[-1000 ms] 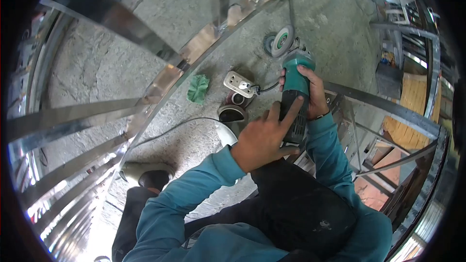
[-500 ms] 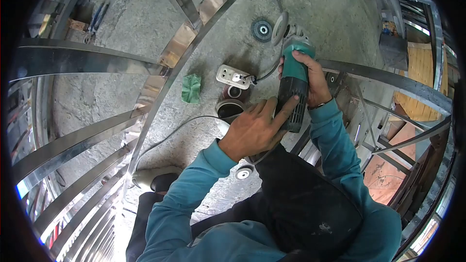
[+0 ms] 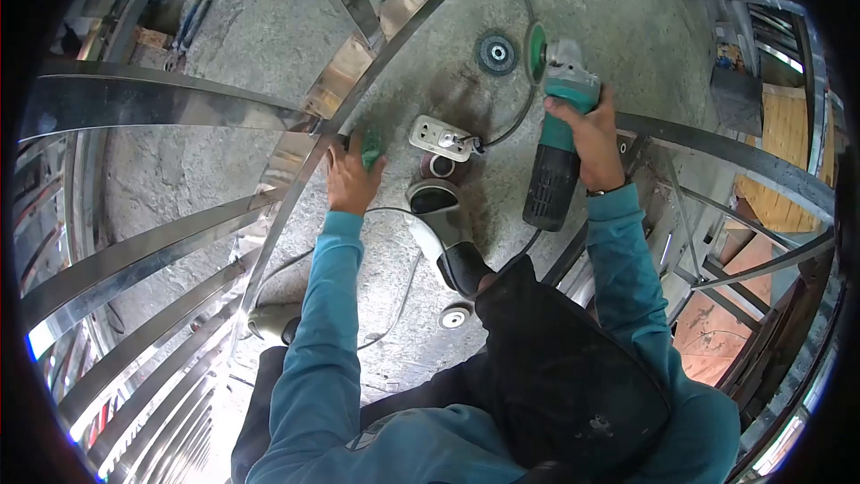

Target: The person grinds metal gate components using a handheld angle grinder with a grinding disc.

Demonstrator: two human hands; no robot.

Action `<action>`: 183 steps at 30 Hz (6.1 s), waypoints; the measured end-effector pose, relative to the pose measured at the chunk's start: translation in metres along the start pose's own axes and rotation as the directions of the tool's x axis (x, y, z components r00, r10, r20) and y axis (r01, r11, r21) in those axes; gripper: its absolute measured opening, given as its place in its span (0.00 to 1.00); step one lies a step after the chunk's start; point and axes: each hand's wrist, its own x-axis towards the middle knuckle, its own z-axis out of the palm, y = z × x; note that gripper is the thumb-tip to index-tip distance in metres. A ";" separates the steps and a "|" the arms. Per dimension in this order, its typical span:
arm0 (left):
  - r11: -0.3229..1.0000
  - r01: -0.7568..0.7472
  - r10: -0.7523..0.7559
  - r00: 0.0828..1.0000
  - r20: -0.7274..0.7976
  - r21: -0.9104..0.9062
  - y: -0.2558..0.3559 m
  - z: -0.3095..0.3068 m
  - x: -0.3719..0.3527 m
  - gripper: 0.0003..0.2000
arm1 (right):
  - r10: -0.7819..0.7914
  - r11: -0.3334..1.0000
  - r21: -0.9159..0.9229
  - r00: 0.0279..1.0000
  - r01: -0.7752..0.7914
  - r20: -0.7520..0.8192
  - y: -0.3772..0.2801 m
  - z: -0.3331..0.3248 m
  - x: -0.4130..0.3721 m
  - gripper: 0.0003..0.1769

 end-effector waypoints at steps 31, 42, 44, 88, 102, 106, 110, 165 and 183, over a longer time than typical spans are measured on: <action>-0.025 0.045 -0.060 0.997 0.046 -0.999 0.126 -0.048 0.001 0.27 | -0.296 0.839 -0.395 0.923 0.374 0.244 0.002 0.055 -0.045 0.50; 0.582 -0.280 0.016 0.943 -0.333 -0.763 0.132 -0.068 0.021 0.26 | -0.291 0.837 -0.386 0.912 0.388 0.288 0.008 0.050 -0.054 0.51; 0.588 -0.341 0.064 0.924 -0.378 -0.734 0.132 -0.068 0.023 0.27 | -0.288 0.830 -0.400 0.912 0.390 0.291 0.009 0.047 -0.055 0.51; 0.545 -0.422 0.518 0.849 -0.104 -0.724 0.218 -0.045 -0.020 0.33 | 0.036 0.999 -0.023 0.998 -0.034 0.050 -0.053 0.006 0.060 0.34; 0.269 -0.119 0.554 0.831 0.052 -0.956 0.261 -0.079 0.037 0.63 | -0.200 0.817 -0.464 0.923 0.342 0.329 -0.118 0.044 0.119 0.52; 0.224 -0.099 0.559 0.828 0.045 -0.970 0.263 -0.083 0.053 0.63 | -0.207 0.801 -0.479 0.917 0.359 0.340 -0.130 0.051 0.127 0.52; 0.246 -0.087 0.566 0.821 0.070 -0.965 0.266 -0.085 0.061 0.62 | -0.198 0.716 -0.571 0.902 0.401 0.384 -0.139 0.053 0.132 0.53; 0.077 -0.002 0.615 0.787 0.046 -0.997 0.280 -0.083 0.057 0.62 | -0.240 0.567 -0.708 0.907 0.421 0.347 -0.132 0.023 0.133 0.53; 0.060 -0.070 0.417 0.908 -0.039 -0.996 0.276 -0.105 0.091 0.71 | -0.225 0.290 -0.768 0.821 0.571 0.525 -0.157 0.088 0.162 0.61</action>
